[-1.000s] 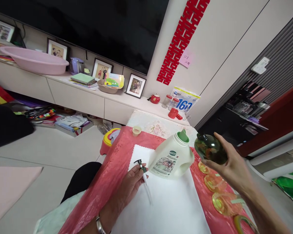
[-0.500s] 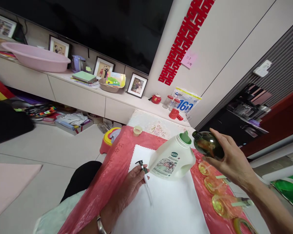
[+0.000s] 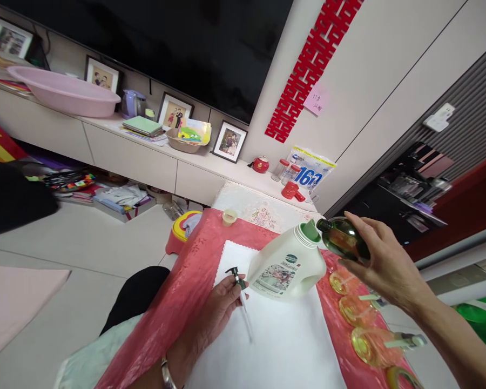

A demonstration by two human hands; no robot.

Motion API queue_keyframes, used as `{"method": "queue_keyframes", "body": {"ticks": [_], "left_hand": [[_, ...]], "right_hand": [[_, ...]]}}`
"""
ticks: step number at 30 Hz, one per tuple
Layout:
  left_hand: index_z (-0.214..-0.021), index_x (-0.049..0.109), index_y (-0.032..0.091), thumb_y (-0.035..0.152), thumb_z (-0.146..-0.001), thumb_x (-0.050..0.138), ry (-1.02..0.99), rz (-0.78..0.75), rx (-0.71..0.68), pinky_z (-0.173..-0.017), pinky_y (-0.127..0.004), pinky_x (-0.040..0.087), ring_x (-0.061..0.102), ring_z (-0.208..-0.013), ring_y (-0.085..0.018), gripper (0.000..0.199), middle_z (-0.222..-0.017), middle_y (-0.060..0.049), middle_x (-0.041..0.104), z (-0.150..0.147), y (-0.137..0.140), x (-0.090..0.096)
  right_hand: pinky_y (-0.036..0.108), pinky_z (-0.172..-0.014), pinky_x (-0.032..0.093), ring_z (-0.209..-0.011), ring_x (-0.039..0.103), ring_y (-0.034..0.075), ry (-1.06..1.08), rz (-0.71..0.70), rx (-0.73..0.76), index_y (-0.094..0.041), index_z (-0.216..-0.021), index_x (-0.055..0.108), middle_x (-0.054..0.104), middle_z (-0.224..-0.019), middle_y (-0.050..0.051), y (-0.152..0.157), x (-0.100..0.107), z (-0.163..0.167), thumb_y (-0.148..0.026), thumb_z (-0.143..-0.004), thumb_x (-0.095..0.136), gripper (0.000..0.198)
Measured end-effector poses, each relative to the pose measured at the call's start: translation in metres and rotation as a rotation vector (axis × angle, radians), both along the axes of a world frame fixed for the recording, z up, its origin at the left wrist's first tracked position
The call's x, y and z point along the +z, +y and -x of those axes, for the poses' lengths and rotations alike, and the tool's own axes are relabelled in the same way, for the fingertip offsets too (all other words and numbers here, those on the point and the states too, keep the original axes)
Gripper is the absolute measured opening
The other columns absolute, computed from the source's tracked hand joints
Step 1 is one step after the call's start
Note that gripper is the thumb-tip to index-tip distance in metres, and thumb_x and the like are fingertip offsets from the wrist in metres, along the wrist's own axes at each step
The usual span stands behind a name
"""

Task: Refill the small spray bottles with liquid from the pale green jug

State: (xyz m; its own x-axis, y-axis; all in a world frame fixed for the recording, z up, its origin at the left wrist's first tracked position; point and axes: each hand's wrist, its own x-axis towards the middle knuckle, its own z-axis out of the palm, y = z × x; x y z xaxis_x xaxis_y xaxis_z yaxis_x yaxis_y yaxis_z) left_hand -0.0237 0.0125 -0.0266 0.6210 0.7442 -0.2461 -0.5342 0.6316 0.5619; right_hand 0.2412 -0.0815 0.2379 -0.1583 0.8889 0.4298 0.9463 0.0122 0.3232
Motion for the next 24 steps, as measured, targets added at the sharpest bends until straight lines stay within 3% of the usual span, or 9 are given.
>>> {"method": "queue_keyframes", "body": {"ticks": [24], "left_hand": [[-0.1, 0.076, 0.02, 0.044, -0.063, 0.093, 0.013, -0.028, -0.004, -0.082, -0.028, 0.045, 0.059, -0.094, -0.017, 0.047, -0.102, -0.005, 0.068, 0.0004, -0.0005, 0.0035]], "right_hand": [[0.044, -0.093, 0.053, -0.12, 0.049, 0.031, -0.104, 0.032, 0.036, -0.017, -0.156, 0.035, 0.044, -0.136, 0.015, 0.0056, 0.0093, 0.0024, -0.039, -0.092, 0.047, 0.069]]}}
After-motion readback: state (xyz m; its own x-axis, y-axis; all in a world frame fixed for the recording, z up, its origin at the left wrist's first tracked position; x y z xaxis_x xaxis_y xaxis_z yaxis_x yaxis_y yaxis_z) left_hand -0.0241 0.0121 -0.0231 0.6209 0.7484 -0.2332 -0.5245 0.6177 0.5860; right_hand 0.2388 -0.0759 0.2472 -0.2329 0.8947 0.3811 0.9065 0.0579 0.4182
